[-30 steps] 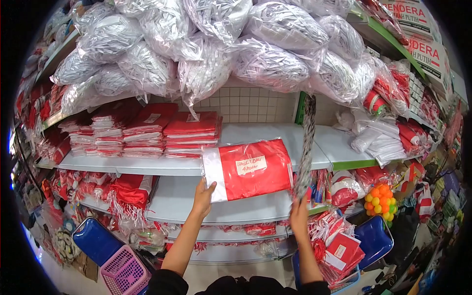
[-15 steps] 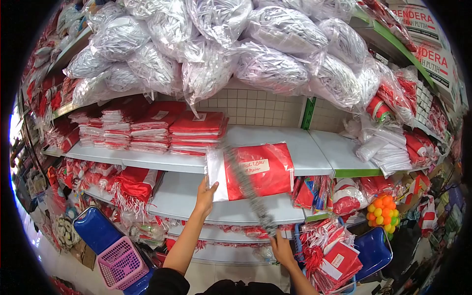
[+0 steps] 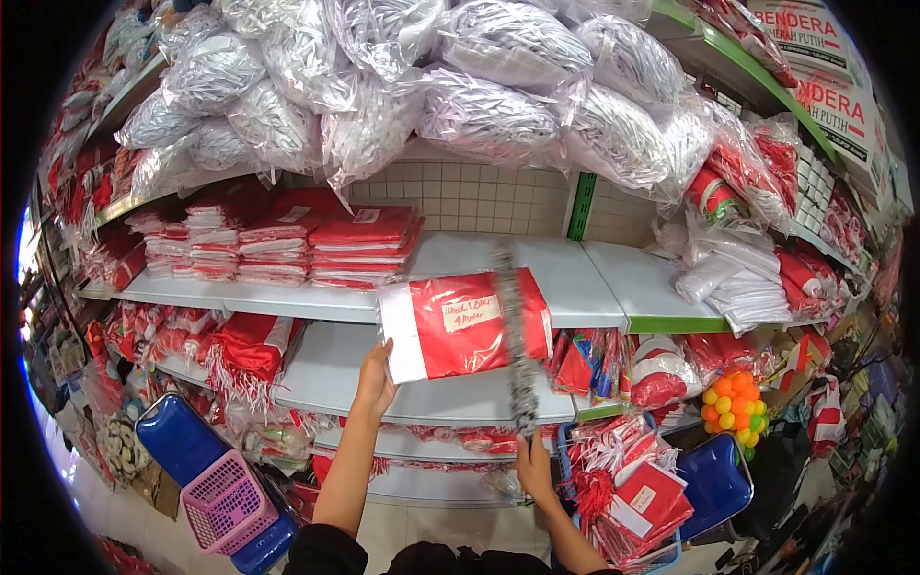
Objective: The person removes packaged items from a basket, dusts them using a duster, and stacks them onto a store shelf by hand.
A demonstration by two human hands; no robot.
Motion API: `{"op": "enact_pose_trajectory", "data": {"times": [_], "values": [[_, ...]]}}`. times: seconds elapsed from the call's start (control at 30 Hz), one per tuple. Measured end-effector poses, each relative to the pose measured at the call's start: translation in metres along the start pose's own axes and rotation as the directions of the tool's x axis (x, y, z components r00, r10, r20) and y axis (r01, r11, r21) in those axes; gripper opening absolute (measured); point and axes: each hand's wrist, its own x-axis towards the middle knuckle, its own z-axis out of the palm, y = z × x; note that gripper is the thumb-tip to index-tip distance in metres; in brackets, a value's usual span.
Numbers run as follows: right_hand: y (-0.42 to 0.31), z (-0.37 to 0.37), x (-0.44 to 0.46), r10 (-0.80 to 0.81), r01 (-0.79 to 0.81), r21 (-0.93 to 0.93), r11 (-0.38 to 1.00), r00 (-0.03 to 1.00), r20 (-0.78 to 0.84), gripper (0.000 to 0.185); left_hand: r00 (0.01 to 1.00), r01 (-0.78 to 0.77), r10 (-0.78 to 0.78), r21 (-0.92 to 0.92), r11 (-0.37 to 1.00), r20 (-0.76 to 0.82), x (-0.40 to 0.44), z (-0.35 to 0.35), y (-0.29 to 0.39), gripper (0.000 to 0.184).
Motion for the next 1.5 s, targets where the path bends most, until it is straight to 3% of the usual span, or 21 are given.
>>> {"op": "enact_pose_trajectory", "data": {"times": [0.13, 0.17, 0.27, 0.37, 0.47, 0.5, 0.6, 0.7, 0.8, 0.9, 1.0, 1.07, 1.1, 1.17, 1.23, 1.33, 1.37, 1.47, 1.5], "values": [[-0.014, 0.005, -0.010, -0.059, 0.078, -0.106, 0.991, 0.984, 0.166, 0.045, 0.980, 0.176, -0.150, -0.219, 0.960, 0.134, 0.003, -0.014, -0.001, 0.036], [0.011, 0.015, -0.014, -0.358, 0.382, -0.106, 0.918, 0.913, 0.194, 0.043, 0.973, 0.194, -0.156, -0.232, 0.953, 0.172, 0.007, -0.024, -0.006, 0.036], [0.014, 0.010, -0.021, -0.199, 0.257, -0.217, 0.942, 0.946, 0.256, 0.041, 0.956, 0.249, -0.189, -0.273, 0.929, 0.226, 0.001, -0.018, -0.005, 0.036], [0.019, 0.007, -0.014, -0.112, 0.097, -0.096, 0.991, 0.979, -0.171, 0.040, 0.968, 0.224, -0.179, -0.276, 0.935, 0.177, 0.001, -0.016, -0.007, 0.039], [0.026, 0.008, -0.020, -0.048, 0.021, -0.119, 0.993, 0.972, -0.228, 0.038, 0.974, 0.206, -0.173, -0.242, 0.948, 0.149, 0.007, -0.014, -0.002, 0.038], [0.040, 0.007, -0.019, -0.194, 0.166, -0.195, 0.967, 0.972, -0.134, 0.038, 0.973, 0.207, -0.173, -0.248, 0.946, 0.153, 0.010, -0.015, -0.001, 0.037], [0.071, -0.001, -0.013, -0.390, 0.396, -0.377, 0.837, 0.916, 0.096, 0.038, 0.971, 0.218, -0.184, -0.260, 0.941, 0.150, 0.016, -0.022, 0.000, 0.035], [0.071, 0.005, -0.005, -0.127, 0.089, -0.292, 0.952, 0.985, -0.114, 0.041, 0.971, 0.229, -0.202, -0.247, 0.942, 0.130, 0.020, -0.025, 0.005, 0.034], [0.052, 0.022, -0.004, -0.084, 0.061, -0.099, 0.993, 0.963, -0.255, 0.041, 0.973, 0.223, -0.201, -0.224, 0.949, 0.115, 0.020, -0.019, 0.011, 0.032], [0.070, 0.020, 0.010, -0.273, 0.278, -0.347, 0.896, 0.960, 0.065, 0.044, 0.977, 0.200, -0.183, -0.169, 0.965, 0.112, 0.023, -0.015, 0.015, 0.030], [0.057, 0.012, 0.033, -0.154, 0.079, -0.365, 0.928, 0.971, -0.181, 0.041, 0.988, 0.137, -0.135, -0.030, 0.990, 0.081, 0.023, -0.015, 0.017, 0.030], [0.034, 0.005, 0.051, 0.042, -0.035, 0.029, 0.999, 0.965, -0.259, 0.045, 0.994, 0.094, -0.098, 0.087, 0.992, 0.044, 0.019, -0.020, 0.014, 0.031], [0.023, 0.001, 0.060, 0.149, -0.089, 0.229, 0.969, 0.953, -0.263, 0.047, 0.996, 0.080, -0.084, 0.106, 0.991, 0.032, 0.019, -0.023, 0.014, 0.031], [0.008, -0.007, 0.076, 0.113, -0.014, 0.293, 0.956, 0.939, -0.325, 0.048, 0.998, 0.059, -0.061, 0.145, 0.988, 0.009, 0.020, -0.030, 0.012, 0.030], [-0.001, -0.015, 0.095, -0.198, 0.222, 0.008, 0.975, 0.887, -0.418, 0.045, 0.998, 0.050, -0.054, 0.191, 0.980, 0.018, 0.018, -0.026, 0.014, 0.029], [-0.002, -0.018, 0.122, -0.323, 0.380, 0.165, 0.910, 0.900, -0.292, 0.038, 0.999, 0.037, -0.039, 0.222, 0.974, 0.003, 0.017, -0.026, 0.011, 0.028], [0.014, -0.015, 0.135, -0.323, 0.358, 0.195, 0.913, 0.927, -0.192, 0.035, 0.999, 0.032, -0.031, 0.227, 0.973, -0.007, 0.018, -0.027, 0.009, 0.027], [-0.016, -0.011, 0.125, -0.216, 0.250, 0.495, 0.832, 0.968, -0.127, 0.029, 0.998, -0.014, 0.030, 0.284, 0.959, -0.052, 0.021, -0.044, 0.000, 0.027], [-0.033, -0.017, 0.116, -0.121, 0.144, 0.556, 0.819, 0.990, -0.078, 0.027, 0.998, 0.007, 0.012, 0.278, 0.960, -0.067, 0.018, -0.045, 0.000, 0.027]]}}
